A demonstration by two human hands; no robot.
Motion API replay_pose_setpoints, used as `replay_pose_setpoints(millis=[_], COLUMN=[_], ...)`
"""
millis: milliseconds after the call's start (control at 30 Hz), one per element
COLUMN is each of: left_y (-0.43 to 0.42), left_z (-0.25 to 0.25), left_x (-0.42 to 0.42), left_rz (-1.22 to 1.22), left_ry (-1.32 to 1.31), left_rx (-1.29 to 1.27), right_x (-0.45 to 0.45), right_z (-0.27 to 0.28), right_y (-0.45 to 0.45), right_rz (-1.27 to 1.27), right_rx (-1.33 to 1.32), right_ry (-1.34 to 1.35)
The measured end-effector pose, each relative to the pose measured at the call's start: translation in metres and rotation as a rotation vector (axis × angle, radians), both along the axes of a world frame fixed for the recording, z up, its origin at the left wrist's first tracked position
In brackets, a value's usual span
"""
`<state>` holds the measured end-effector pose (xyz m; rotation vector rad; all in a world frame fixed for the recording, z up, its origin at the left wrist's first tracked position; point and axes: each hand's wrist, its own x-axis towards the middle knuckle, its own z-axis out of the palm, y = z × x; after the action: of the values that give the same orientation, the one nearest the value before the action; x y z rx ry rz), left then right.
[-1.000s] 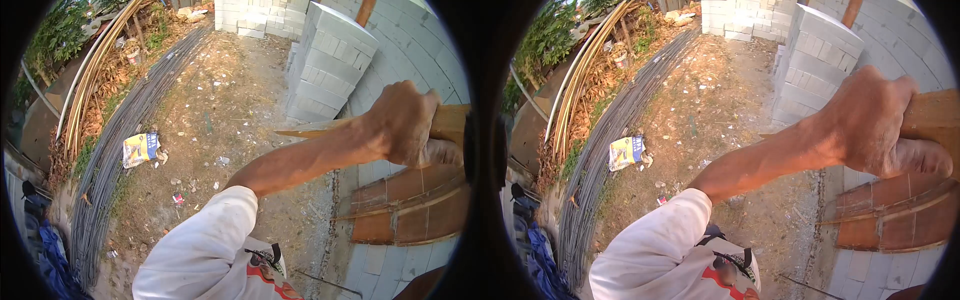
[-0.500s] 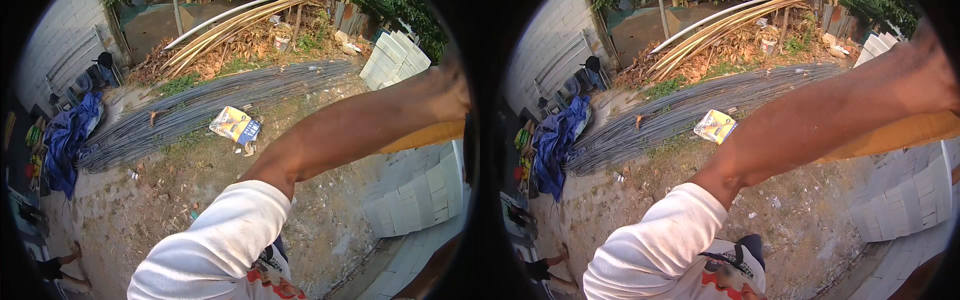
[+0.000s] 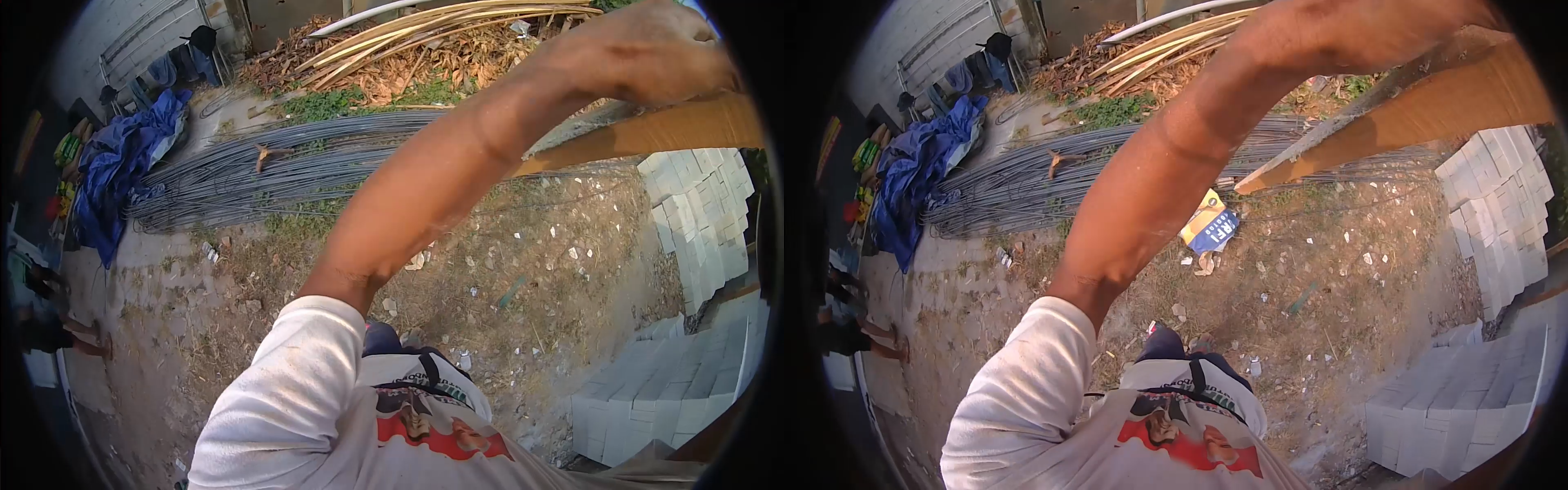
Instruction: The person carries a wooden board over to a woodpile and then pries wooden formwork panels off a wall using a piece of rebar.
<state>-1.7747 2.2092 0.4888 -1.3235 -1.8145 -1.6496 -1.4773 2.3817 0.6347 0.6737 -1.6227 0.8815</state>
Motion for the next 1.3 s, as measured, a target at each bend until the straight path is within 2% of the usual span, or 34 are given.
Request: replay_pose_setpoints(millis=[233, 367, 467, 567, 667, 933, 967, 1067, 1300], left_y=[-0.067, -0.117, -0.151, -0.183, -0.214, -0.267, -0.271, -0.271, -0.244], left_z=[-0.067, -0.098, -0.133, -0.168, -0.188, -0.205, -0.207, -0.224, -0.252], left_x=[-0.148, -0.252, -0.320, -0.393, -0.469, -0.629, -0.648, -0.713, -0.879], left_rz=[0.228, 0.358, 0.417, 0.434, 0.449, 0.436, 0.402, 0.371, 0.312], left_ry=[-0.099, -0.040, -0.007, -0.052, -0.002, 0.092, 0.032, 0.110, 0.169], left_rx=[-0.054, -0.130, -0.082, -0.164, -0.142, -0.225, -0.304, -0.243, -0.317], right_x=[-0.179, -0.281, -0.364, -0.452, -0.528, -0.677, -0.695, -0.754, -0.899], right_z=[-0.015, -0.032, -0.048, -0.050, -0.045, -0.031, -0.033, -0.043, -0.069], right_y=[-0.016, -0.052, -0.088, -0.130, -0.158, -0.184, -0.186, -0.190, -0.181], right_rz=[0.194, 0.254, 0.270, 0.291, 0.333, 0.378, 0.380, 0.395, 0.403], right_rx=[-0.064, -0.094, -0.114, -0.138, -0.186, -0.286, -0.298, -0.332, -0.400], right_ry=[-0.003, -0.001, 0.008, -0.017, 0.003, 0.017, 0.023, 0.035, 0.135])
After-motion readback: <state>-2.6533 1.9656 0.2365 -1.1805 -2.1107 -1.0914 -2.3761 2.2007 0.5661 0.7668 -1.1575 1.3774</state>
